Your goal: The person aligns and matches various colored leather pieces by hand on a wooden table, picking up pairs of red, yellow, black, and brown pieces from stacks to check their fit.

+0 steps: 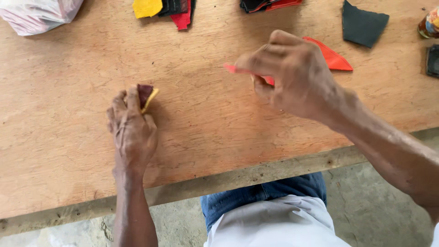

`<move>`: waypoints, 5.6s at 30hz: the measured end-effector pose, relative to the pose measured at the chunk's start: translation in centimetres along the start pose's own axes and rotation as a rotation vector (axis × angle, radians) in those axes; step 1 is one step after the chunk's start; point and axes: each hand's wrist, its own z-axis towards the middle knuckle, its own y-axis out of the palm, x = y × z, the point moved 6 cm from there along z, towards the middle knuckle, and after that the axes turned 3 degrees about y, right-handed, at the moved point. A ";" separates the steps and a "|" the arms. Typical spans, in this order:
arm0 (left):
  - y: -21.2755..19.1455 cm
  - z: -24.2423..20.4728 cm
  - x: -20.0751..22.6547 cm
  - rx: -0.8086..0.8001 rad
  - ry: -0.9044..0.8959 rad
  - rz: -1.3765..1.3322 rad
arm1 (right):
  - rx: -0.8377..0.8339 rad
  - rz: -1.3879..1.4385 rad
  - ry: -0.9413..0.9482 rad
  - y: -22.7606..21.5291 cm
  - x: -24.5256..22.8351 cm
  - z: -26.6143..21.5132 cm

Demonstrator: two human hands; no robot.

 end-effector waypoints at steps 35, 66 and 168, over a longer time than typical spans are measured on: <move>3.5 3.4 22.5 -0.146 0.530 -0.647 | -0.051 0.554 0.717 -1.6 10.0 -12.0; 6.8 -1.7 13.0 -0.297 -0.068 -1.765 | -0.005 0.942 0.429 5.3 3.7 -5.1; 7.8 -2.5 14.2 -0.369 -0.153 -1.711 | 0.010 0.760 0.367 3.6 4.2 -4.9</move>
